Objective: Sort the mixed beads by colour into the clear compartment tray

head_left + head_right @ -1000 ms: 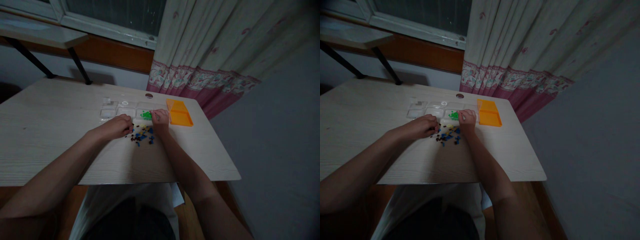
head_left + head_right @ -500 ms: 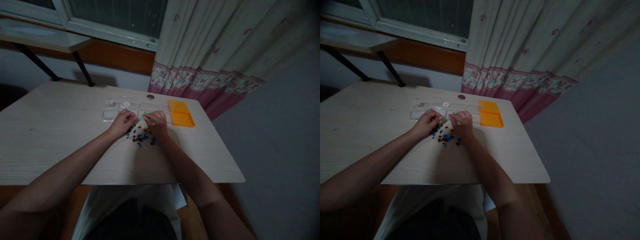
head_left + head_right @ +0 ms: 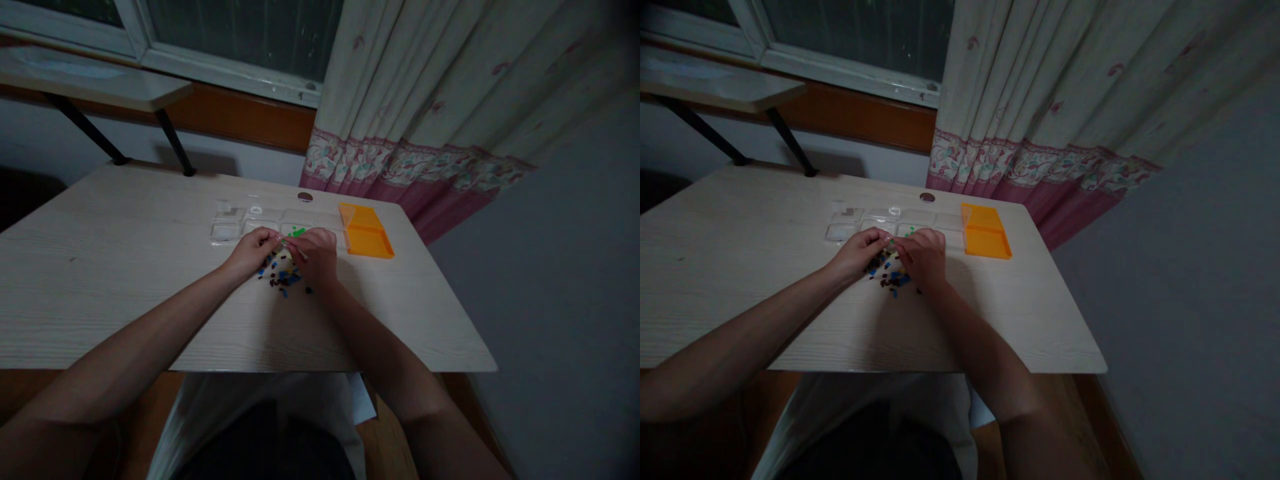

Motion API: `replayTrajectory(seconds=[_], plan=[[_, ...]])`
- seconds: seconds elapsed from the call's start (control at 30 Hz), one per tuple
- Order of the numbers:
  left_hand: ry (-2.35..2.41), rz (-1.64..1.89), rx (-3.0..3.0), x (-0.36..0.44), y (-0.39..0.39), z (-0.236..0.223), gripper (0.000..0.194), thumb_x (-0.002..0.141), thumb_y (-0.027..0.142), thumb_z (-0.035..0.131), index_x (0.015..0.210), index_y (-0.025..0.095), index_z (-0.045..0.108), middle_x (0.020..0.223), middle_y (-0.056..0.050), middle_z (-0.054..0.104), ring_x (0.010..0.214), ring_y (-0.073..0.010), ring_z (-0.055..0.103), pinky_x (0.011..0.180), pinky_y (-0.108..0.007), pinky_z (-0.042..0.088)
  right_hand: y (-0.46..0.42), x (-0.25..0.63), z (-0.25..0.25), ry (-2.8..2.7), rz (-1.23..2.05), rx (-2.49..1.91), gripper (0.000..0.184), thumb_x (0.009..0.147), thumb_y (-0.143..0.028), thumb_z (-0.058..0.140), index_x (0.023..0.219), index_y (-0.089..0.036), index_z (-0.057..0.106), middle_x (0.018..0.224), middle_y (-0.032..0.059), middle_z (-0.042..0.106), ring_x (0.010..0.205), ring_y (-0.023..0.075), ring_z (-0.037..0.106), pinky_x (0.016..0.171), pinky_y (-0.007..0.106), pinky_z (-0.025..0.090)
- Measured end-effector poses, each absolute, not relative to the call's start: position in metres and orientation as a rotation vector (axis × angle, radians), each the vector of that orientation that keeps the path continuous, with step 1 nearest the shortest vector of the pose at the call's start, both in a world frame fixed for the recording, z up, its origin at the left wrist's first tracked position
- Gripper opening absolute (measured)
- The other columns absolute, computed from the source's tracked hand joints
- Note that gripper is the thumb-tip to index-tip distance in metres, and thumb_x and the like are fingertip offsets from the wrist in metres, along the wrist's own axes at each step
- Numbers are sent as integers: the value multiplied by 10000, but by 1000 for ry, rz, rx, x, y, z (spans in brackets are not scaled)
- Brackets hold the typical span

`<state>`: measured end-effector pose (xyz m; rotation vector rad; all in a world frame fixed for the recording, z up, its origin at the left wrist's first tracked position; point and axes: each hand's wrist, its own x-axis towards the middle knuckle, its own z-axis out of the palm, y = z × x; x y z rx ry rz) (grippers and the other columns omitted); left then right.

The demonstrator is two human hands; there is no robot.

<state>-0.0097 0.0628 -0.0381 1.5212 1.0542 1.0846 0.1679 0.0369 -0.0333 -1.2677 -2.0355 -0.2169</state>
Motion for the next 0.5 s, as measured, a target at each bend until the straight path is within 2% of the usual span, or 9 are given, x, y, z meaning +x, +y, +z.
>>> replayTrajectory(seconds=[0.23,0.5], plan=[[1020,1086,1396,-9,60,-34,313,781,482,695,829,174,668,779,-15,664,686,-126,574,674,-269,463,34,168,-30,-2047,-280,-1238,251,980,-423,516,1025,-318,739,915,17,736,994,217,559,963,403,321],[1080,1076,1488,-13,61,-34,323,807,491,666,821,168,671,747,-19,629,669,-139,542,666,-286,441,36,169,-31,-2103,-303,-1224,171,961,-366,560,999,-317,720,935,12,739,1008,214,559,965,409,315]])
